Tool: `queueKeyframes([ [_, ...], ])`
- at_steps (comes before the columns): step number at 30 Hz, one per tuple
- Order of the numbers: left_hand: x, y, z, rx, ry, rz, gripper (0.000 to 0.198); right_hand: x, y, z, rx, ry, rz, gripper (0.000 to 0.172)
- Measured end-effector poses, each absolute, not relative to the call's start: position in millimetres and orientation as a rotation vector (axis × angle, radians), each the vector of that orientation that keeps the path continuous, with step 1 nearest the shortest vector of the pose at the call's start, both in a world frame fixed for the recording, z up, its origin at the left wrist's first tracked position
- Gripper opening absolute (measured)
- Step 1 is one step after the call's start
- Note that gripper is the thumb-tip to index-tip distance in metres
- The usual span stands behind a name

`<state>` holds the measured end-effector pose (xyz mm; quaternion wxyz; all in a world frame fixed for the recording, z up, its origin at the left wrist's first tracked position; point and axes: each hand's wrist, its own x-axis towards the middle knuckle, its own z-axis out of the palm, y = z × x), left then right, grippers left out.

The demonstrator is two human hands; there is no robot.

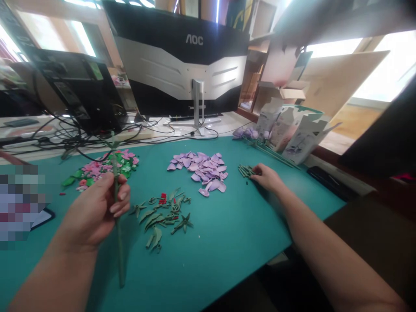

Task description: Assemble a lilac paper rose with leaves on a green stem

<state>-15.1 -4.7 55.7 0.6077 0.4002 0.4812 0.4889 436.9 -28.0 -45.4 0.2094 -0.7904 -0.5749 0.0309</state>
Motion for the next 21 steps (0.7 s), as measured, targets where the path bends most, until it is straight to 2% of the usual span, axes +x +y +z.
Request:
queueKeyframes([
  [21, -18.1, -5.0, 52.8, 0.966, 1.002, 1.187, 0.028, 409.1, -37.8, -23.8, -2.113, -2.312, -0.327, 0.026],
])
